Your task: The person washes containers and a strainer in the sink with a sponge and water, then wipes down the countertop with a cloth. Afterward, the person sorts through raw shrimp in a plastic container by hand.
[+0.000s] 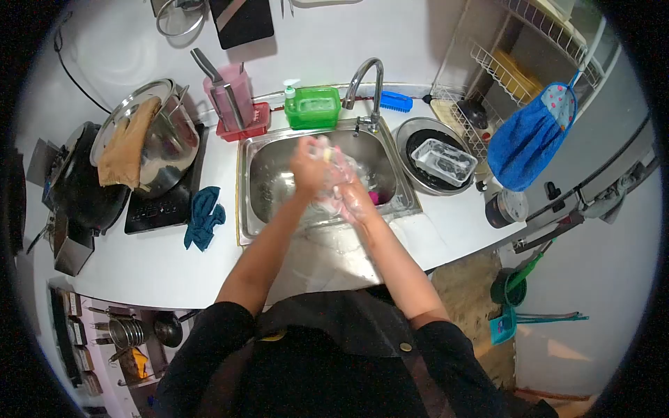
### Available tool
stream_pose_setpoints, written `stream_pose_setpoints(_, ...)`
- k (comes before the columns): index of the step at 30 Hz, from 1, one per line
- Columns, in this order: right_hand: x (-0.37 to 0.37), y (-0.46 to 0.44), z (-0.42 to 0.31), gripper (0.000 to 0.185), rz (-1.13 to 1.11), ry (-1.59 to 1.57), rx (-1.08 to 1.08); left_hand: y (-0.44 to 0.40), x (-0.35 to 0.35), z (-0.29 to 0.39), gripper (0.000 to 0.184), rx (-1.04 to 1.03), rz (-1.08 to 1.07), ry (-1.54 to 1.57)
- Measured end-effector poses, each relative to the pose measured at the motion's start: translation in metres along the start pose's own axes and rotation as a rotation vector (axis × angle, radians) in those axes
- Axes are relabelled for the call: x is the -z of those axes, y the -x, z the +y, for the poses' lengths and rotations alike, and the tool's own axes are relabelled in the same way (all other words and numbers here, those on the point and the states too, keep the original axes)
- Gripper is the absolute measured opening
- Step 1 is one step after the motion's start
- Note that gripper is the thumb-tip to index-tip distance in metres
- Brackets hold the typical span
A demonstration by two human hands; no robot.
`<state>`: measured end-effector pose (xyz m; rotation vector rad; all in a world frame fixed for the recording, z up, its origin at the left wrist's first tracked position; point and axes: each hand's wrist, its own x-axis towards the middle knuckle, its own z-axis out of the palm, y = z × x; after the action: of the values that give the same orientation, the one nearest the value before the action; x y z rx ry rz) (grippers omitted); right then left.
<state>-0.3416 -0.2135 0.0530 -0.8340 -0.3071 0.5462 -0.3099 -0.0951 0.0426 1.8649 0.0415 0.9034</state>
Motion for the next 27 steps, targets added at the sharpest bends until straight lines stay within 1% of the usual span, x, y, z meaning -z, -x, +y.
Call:
stream_pose_setpoints(1, -0.002, 0.001, -0.003, 0.076, 0.080, 0.011, 0.035, 0.009, -0.005, 0.012, 0.016, -0.063, -0.059, 0.092)
stream_pose_setpoints(2, -0.003, 0.001, -0.006, 0.075, 0.161, 0.025, 0.068, 0.011, -0.007, 0.019, 0.016, -0.068, -0.068, 0.082)
stream_pose_setpoints(4, -0.004, 0.007, -0.010, 0.079, 0.085, -0.014, 0.085, 0.017, -0.013, 0.028, 0.017, -0.073, -0.084, 0.070)
stream_pose_setpoints(6, -0.009, 0.023, -0.015, 0.090, -0.026, -0.030, 0.084, -0.011, -0.007, 0.004, 0.017, -0.009, 0.080, 0.162)
stream_pose_setpoints(7, -0.013, 0.027, -0.013, 0.092, -0.037, -0.073, 0.074, -0.027, -0.005, -0.010, 0.015, 0.030, 0.148, -0.005)
stream_pose_setpoints(9, -0.018, 0.031, -0.008, 0.097, -0.063, -0.161, 0.052, -0.032, 0.000, -0.012, 0.019, -0.019, 0.146, -0.153)
stream_pose_setpoints(10, -0.020, 0.030, -0.009, 0.095, -0.017, -0.095, 0.073, -0.026, -0.009, -0.020, 0.018, -0.013, 0.115, -0.111)
stream_pose_setpoints(12, 0.004, 0.021, -0.016, 0.093, 0.029, -0.038, 0.141, 0.002, -0.033, -0.027, 0.020, -0.003, 0.051, -0.032)
stream_pose_setpoints(13, 0.013, 0.016, -0.019, 0.092, 0.054, -0.009, 0.175, 0.017, -0.009, 0.033, 0.013, -0.122, -0.102, 0.154)
stream_pose_setpoints(14, 0.000, 0.012, -0.022, 0.090, 0.192, -0.095, 0.249, 0.035, -0.007, 0.054, 0.015, -0.137, -0.163, 0.143)
stream_pose_setpoints(17, 0.015, 0.012, -0.020, 0.089, 0.065, -0.075, 0.244, 0.021, -0.014, 0.017, 0.022, -0.226, 0.014, 0.038)
stream_pose_setpoints(18, -0.004, 0.021, -0.025, 0.088, 0.072, -0.096, 0.205, 0.007, -0.009, 0.002, 0.012, -0.207, 0.096, -0.042)
stream_pose_setpoints(19, -0.009, 0.025, -0.025, 0.089, 0.040, -0.116, 0.195, -0.011, -0.007, -0.012, 0.012, -0.118, 0.248, -0.109)
stream_pose_setpoints(20, -0.011, 0.028, -0.025, 0.089, 0.008, -0.136, 0.185, -0.027, 0.006, -0.020, 0.015, 0.048, 0.157, -0.055)
stream_pose_setpoints(21, -0.013, 0.028, -0.025, 0.090, -0.027, -0.158, 0.175, -0.034, 0.016, -0.023, 0.019, 0.076, 0.064, 0.054)
stream_pose_setpoints(22, -0.013, 0.027, -0.024, 0.075, -0.070, -0.175, 0.201, -0.041, 0.024, -0.024, 0.022, 0.097, -0.030, 0.160)
stream_pose_setpoints(23, -0.012, 0.022, -0.026, 0.068, -0.003, -0.163, 0.192, -0.047, 0.028, -0.024, 0.026, 0.118, -0.128, 0.265)
stream_pose_setpoints(24, -0.009, 0.016, -0.030, 0.061, 0.068, -0.154, 0.186, -0.050, 0.034, -0.011, 0.033, 0.184, -0.183, -0.028)
stream_pose_setpoints(25, -0.003, 0.010, -0.034, 0.054, 0.144, -0.146, 0.182, -0.054, 0.044, 0.005, 0.034, 0.195, -0.214, 0.005)
stream_pose_setpoints(26, 0.040, -0.008, -0.021, 0.059, 0.222, 0.081, 0.200, -0.056, 0.057, 0.022, 0.036, 0.207, -0.250, 0.038)
stream_pose_setpoints(27, 0.042, -0.009, -0.021, 0.066, 0.355, 0.127, 0.128, -0.056, 0.065, 0.037, 0.037, 0.219, -0.291, 0.073)
